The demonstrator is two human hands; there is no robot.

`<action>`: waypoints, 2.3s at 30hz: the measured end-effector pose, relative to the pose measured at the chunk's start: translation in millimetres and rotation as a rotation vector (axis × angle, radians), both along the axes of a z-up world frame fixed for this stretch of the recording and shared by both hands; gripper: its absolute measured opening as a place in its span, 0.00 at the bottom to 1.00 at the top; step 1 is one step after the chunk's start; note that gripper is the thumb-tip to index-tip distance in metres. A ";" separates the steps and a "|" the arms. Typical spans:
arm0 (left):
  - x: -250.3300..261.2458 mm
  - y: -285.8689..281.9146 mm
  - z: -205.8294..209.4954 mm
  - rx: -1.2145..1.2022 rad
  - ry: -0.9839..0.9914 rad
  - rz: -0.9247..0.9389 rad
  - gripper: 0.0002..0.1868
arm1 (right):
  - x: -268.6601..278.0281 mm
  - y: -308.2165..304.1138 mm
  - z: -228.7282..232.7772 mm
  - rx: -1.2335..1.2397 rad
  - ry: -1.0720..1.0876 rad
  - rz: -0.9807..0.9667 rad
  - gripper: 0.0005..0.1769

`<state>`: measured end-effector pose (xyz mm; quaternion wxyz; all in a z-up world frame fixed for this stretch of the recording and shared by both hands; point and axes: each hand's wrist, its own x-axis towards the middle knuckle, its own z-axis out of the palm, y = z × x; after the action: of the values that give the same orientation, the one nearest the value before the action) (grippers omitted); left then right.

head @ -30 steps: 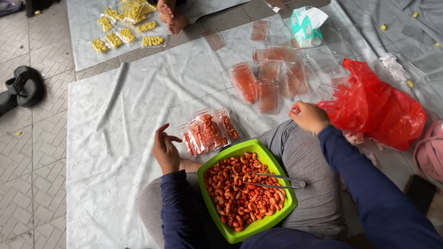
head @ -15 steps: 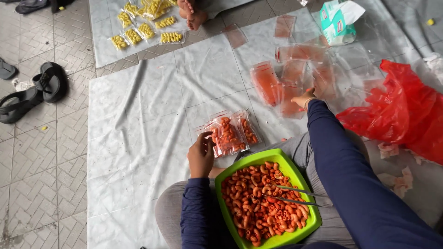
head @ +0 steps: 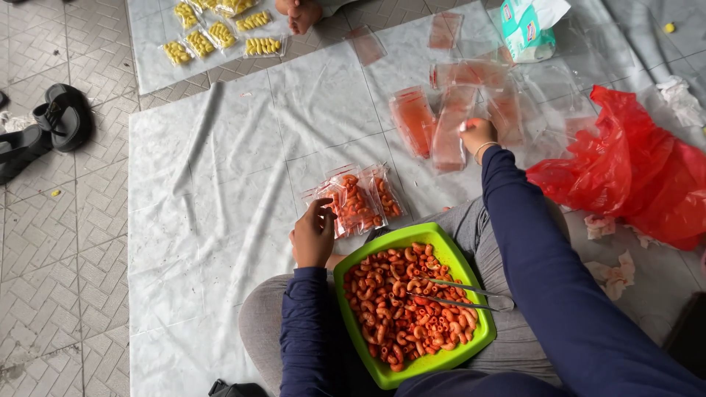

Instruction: Filling small plastic bags with snacks using a metal scoop while sitting on the floor

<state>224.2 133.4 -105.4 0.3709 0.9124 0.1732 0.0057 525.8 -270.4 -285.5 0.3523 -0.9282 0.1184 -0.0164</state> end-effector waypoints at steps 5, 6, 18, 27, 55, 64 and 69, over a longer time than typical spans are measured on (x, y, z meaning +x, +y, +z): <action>-21.0 -28.0 41.0 -0.178 -0.240 -0.034 0.20 | -127.0 87.5 178.5 0.237 -0.556 0.358 0.02; -27.4 -38.8 54.6 -0.300 -0.468 -0.096 0.28 | -159.0 102.0 205.1 0.258 -0.698 0.512 0.02; -146.4 -167.4 144.6 -0.514 -0.716 0.003 0.70 | -394.2 85.4 285.5 0.043 -0.740 0.960 0.15; -176.7 -165.4 119.9 -0.396 -0.818 0.020 0.66 | -426.6 74.0 267.1 0.100 -0.746 0.953 0.09; -193.2 -149.1 141.5 -0.157 -0.918 -0.391 0.50 | -430.4 79.6 278.1 1.328 0.196 0.861 0.11; -196.8 -143.1 142.2 -0.088 -0.848 -0.518 0.40 | -411.8 64.3 298.3 0.779 -0.106 1.121 0.09; -196.3 -133.6 143.0 0.238 -1.024 -0.427 0.02 | -415.1 61.0 297.9 0.663 -0.175 1.088 0.07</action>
<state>27.9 -0.1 37.6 0.2953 0.8435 -0.2187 0.3916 110.7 -209.4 12.4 0.5868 -0.6929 -0.3996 0.1264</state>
